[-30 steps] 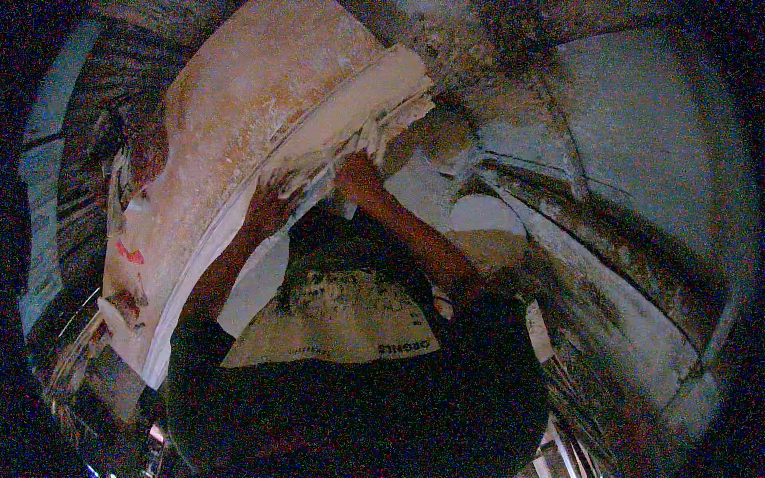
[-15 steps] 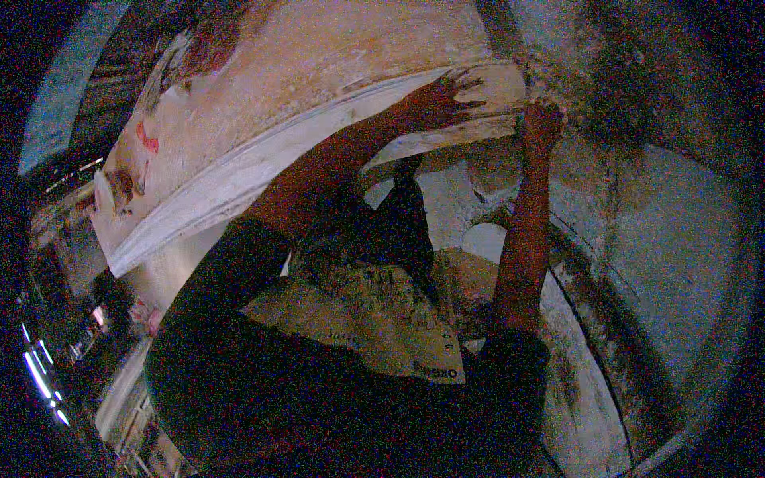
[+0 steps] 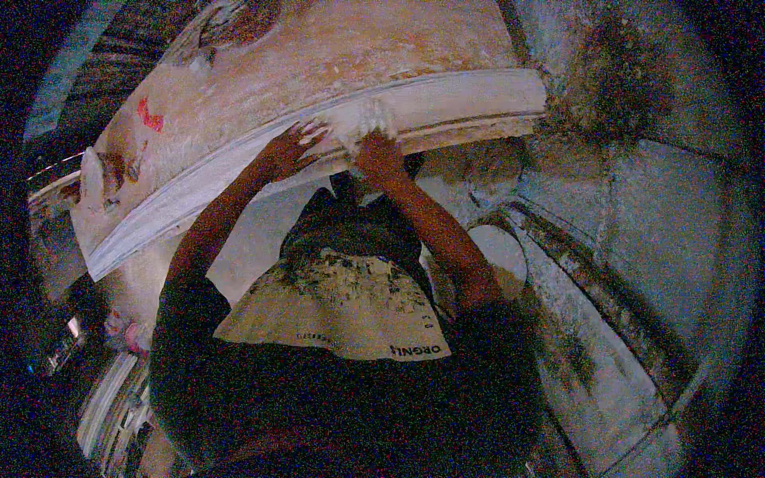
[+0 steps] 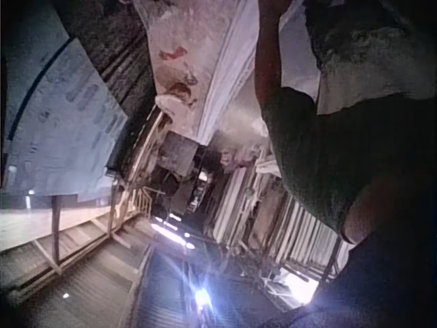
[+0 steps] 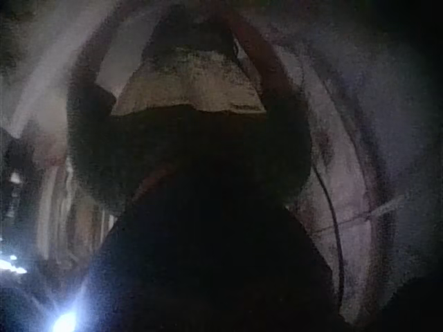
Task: The person wipes a long white decorative molding piece with a white cloth, moving along its length and repeatedly rubbing the surface. The person occasionally lifts and repositions the molding to access different areas. The person also briefly handles a white bucket.
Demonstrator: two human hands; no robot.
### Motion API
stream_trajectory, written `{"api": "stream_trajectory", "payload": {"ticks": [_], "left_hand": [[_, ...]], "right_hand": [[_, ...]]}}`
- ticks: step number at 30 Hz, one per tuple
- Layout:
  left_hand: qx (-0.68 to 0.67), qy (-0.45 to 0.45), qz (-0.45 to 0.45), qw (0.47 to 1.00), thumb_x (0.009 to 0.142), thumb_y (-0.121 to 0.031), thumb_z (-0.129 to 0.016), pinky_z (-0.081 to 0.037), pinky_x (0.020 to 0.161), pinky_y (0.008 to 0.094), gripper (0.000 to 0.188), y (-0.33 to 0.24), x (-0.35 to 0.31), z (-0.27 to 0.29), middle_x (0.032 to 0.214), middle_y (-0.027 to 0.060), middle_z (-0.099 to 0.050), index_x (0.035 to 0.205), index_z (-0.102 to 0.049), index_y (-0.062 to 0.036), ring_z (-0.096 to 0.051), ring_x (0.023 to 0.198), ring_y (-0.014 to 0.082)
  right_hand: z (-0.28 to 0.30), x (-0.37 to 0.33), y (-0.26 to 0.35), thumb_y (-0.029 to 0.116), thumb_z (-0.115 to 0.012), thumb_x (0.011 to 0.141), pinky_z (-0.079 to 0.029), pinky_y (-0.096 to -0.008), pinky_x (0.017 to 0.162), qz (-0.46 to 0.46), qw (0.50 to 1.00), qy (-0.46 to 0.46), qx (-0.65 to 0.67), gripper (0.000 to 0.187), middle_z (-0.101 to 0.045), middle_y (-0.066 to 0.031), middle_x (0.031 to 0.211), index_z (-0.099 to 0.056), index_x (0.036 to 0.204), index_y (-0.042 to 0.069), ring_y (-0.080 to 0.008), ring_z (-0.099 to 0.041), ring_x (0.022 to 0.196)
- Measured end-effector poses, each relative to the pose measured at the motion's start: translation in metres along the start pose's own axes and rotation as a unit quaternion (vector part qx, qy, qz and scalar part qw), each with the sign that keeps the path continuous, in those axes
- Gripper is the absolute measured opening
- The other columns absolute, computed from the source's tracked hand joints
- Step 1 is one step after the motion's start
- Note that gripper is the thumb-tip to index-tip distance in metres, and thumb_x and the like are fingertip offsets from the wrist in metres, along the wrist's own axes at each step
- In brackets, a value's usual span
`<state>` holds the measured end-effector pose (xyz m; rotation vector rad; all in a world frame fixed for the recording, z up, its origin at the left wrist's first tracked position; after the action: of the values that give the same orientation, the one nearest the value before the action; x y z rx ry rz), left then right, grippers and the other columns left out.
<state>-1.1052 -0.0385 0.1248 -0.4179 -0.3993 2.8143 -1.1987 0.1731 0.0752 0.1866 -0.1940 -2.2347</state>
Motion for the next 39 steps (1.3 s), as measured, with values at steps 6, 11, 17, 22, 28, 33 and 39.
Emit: {"api": "stream_trajectory", "payload": {"ticks": [6,11,17,22,28,33,39], "left_hand": [[0.003,-0.039,0.049,0.998,0.091,-0.038,-0.038,-0.017,0.109,0.0409,0.057,0.034,-0.063,-0.013,0.145,0.0121,-0.017,0.138,-0.023,-0.0085,-0.016,0.133,0.0333],[-0.017,-0.005,0.003,1.0,0.091,-0.038,-0.038,-0.017,0.109,0.0416,0.06,0.044,-0.082,-0.013,0.145,0.0148,-0.014,0.138,-0.02,-0.0051,-0.013,0.133,0.0352],[0.003,0.028,-0.037,0.999,0.09,-0.038,-0.039,-0.015,0.109,0.042,0.057,0.045,-0.08,-0.01,0.144,0.0147,-0.017,0.136,-0.027,-0.0061,-0.012,0.134,0.0342],[-0.017,0.037,-0.118,0.992,0.09,-0.036,-0.041,-0.015,0.109,0.0429,0.048,0.035,-0.043,-0.012,0.143,0.0091,-0.025,0.131,-0.04,-0.0127,-0.015,0.134,0.0301],[0.018,-0.02,-0.173,0.985,0.089,-0.035,-0.043,-0.016,0.109,0.0422,0.044,-0.004,0.022,-0.008,0.141,0.0032,-0.03,0.129,-0.044,-0.0161,-0.022,0.132,0.0266],[0.032,-0.06,-0.203,0.977,0.085,-0.037,-0.048,-0.02,0.107,0.046,0.05,-0.027,0.097,-0.022,0.14,0.0055,-0.032,0.13,-0.041,-0.0172,-0.026,0.129,0.031],[-0.021,-0.092,-0.205,0.974,0.089,-0.036,-0.044,-0.018,0.108,0.0448,0.043,-0.08,0.195,-0.009,0.14,0.003,-0.031,0.128,-0.045,-0.0183,-0.021,0.132,0.0281]], "right_hand": [[-0.04,0.0,-0.068,0.029,-0.057,0.074,-0.047,-0.0468,0.074,-0.212,0.974,-0.009,-0.078,0.034,-0.056,-0.022,0.095,-0.06,0.09,-0.001,-0.0338,-0.055,0.097],[-0.008,0.015,0.069,0.025,-0.049,0.078,-0.048,-0.0469,0.075,-0.003,0.986,0.143,0.09,0.032,-0.057,-0.0217,0.094,-0.059,0.09,-0.003,-0.0332,-0.057,0.095],[-0.008,0.024,0.064,0.029,-0.055,0.076,-0.049,-0.0472,0.072,0.123,0.964,0.234,0.022,0.039,-0.059,-0.0215,0.094,-0.057,0.098,-0.004,-0.0339,-0.06,0.088],[0.001,-0.002,-0.094,0.037,-0.065,0.07,-0.047,-0.0465,0.079,-0.086,0.991,0.075,-0.068,0.056,-0.057,-0.0223,0.102,-0.054,0.104,-0.006,-0.0354,-0.058,0.094],[0.021,-0.004,-0.104,0.042,-0.063,0.072,-0.044,-0.0459,0.086,-0.113,0.984,0.139,0.01,0.061,-0.053,-0.0233,0.112,-0.052,0.109,-0.006,-0.0361,-0.054,0.102],[0.049,-0.01,-0.144,0.042,-0.059,0.074,-0.039,-0.0438,0.092,-0.084,0.965,0.24,0.063,0.055,-0.049,-0.0188,0.121,-0.054,0.112,0.002,-0.0329,-0.048,0.111],[0.027,-0.002,-0.289,0.027,-0.056,0.073,-0.042,-0.0451,0.087,-0.146,0.985,0.081,-0.047,0.04,-0.054,-0.0195,0.108,-0.056,0.103,0.0,-0.0357,-0.052,0.1]]}}
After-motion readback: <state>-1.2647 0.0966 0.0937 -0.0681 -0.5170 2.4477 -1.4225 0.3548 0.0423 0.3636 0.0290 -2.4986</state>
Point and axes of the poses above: each hand's wrist, its own x-axis towards the middle knuckle, its own z-axis out of the back of the hand, y = z × x, the point moved 1 cm from there along x, towards the middle knuckle
